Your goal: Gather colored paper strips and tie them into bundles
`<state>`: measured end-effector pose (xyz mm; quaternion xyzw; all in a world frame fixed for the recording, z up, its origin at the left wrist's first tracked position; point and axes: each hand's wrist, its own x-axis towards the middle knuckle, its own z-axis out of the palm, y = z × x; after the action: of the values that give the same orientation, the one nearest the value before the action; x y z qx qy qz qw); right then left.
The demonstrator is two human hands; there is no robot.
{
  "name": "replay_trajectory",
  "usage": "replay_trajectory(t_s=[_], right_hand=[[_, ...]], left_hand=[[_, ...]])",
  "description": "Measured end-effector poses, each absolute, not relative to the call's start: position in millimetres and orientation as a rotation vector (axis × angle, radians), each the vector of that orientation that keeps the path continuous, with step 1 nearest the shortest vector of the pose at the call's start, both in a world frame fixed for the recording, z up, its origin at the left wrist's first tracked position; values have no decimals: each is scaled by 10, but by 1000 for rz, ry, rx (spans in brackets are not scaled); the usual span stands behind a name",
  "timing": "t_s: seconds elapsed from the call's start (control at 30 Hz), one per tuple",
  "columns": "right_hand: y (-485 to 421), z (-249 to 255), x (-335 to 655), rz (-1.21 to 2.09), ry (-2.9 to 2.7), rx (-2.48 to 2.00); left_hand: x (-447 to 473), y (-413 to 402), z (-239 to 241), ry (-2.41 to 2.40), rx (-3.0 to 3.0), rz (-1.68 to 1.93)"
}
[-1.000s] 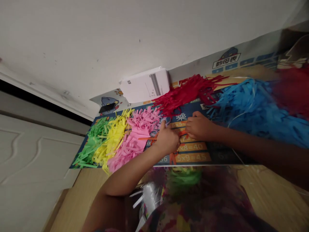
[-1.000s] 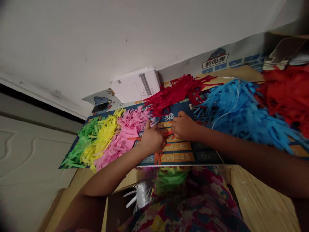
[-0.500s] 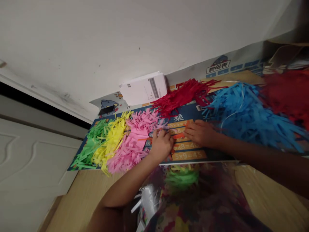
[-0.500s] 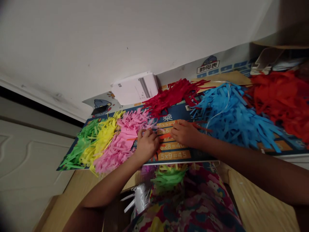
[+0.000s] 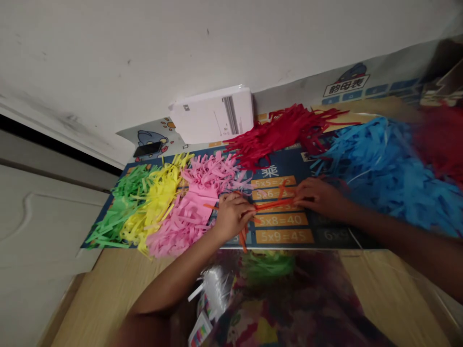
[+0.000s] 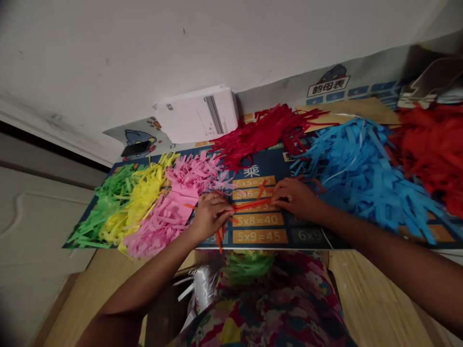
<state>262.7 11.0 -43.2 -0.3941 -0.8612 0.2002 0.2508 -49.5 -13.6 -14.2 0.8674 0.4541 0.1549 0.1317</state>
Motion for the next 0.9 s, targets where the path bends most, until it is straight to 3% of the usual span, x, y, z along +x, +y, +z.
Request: replay_trajectory(t_s=[0.13,0.7,0.8,0.9], right_hand=[[170,-445,2623,688,-2296,-1155],[241,-367,2506,738,-2318,-1446],[219,-292,2477,588,-2415,-1486],[143,-174,2439,216,-2555,-1235]], left_hand=[[-466,-126,-133,1381,2367,489],[-296,-25,-37,1531,2315,253],[-302,-42,-63,1533,2446,261],[-307,-103,-71,1338,2806,324]])
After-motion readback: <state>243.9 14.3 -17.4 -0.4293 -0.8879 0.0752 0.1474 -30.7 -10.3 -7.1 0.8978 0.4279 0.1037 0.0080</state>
